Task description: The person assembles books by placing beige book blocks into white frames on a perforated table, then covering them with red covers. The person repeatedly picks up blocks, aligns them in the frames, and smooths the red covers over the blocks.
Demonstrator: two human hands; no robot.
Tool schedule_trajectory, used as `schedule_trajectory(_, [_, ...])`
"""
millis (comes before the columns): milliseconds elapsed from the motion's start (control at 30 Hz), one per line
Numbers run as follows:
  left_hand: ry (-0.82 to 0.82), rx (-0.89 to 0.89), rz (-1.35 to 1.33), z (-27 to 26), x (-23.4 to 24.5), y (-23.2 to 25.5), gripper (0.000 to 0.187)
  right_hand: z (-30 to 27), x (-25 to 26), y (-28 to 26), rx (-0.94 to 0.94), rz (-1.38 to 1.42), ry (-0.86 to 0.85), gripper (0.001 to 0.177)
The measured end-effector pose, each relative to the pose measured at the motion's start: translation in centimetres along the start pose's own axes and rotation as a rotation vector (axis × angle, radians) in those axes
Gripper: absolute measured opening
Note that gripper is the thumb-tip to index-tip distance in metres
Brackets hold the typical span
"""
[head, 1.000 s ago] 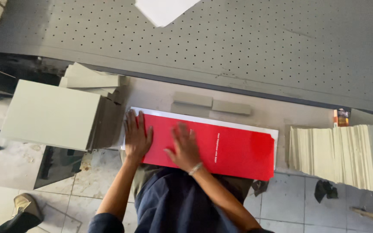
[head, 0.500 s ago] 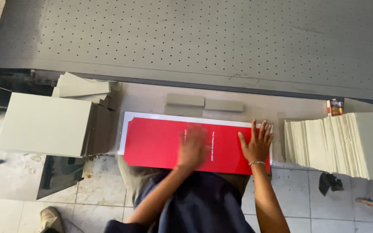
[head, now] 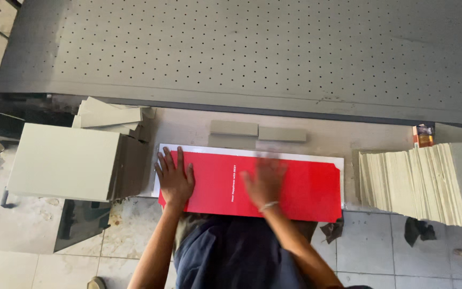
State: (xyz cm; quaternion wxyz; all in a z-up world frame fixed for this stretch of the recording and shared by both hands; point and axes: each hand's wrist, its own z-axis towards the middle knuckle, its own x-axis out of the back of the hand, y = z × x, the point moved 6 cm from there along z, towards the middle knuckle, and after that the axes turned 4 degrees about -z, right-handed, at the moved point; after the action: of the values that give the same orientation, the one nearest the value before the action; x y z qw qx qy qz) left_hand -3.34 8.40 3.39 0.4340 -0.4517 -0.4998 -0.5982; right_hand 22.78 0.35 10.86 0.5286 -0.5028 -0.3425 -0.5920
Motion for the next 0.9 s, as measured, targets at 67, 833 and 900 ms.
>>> schedule_trajectory(67, [0.025,-0.026,-0.012,0.5,-0.5,-1.1,0.065,-1.7,-5.2,-9.6,0.206,0.131,-0.022,0.073])
schedule_trajectory(833, [-0.041,-1.063,-0.239,-8.8,-1.6,7.3,0.071,-9.7,-6.2,0.9,0.584,0.029,-0.266,0.086])
schedule_trajectory(900, [0.13,-1.079,-0.277,-8.8,-0.6,7.0,0.047,-9.4,-5.0,0.2,0.609,-0.01,-0.077,0.092])
